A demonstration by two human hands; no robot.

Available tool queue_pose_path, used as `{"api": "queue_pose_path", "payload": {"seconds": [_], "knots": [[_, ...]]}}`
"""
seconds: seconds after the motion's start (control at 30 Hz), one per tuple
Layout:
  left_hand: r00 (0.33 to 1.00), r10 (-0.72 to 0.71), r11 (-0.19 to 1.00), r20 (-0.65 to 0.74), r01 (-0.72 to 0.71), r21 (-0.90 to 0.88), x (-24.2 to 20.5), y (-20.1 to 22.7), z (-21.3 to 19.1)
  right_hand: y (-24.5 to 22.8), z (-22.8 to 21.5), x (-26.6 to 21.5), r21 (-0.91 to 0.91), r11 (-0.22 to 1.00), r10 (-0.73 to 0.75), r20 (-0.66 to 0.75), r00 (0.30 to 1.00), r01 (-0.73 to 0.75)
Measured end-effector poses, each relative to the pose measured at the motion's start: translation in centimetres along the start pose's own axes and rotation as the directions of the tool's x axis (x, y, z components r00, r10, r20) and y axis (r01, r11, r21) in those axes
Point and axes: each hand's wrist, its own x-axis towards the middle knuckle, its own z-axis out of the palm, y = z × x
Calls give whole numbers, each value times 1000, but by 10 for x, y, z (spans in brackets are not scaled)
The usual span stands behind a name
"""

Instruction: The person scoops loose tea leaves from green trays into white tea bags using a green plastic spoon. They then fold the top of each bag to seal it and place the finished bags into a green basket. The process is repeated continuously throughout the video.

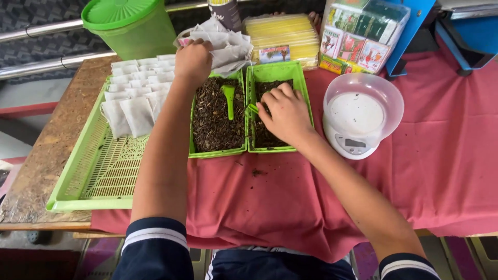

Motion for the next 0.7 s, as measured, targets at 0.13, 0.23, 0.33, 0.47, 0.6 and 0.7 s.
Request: {"api": "queue_pose_path", "payload": {"seconds": [0.13,0.23,0.33,0.47,0.6,0.7], "knots": [[990,12,998,-142,-3,60,10,-12,-9,2,3,0,-4,1000,19,-64,998,-20],[963,35,998,-268,-19,64,18,-11,-28,5,6,0,-15,997,71,-70,995,-72],[940,17,1000,-340,-16,5,20,-5,-43,8,10,-2,10,986,165,-1,986,-165],[888,184,974,-421,-221,-40,15,26,-69,14,4,2,100,950,296,7,955,-295],[922,271,855,-278,-363,-370,-8,83,-110,13,-8,6,190,924,347,-56,936,-331],[951,239,805,-196,-307,-508,-21,111,-122,10,-8,6,255,907,353,-26,935,-335]]}}
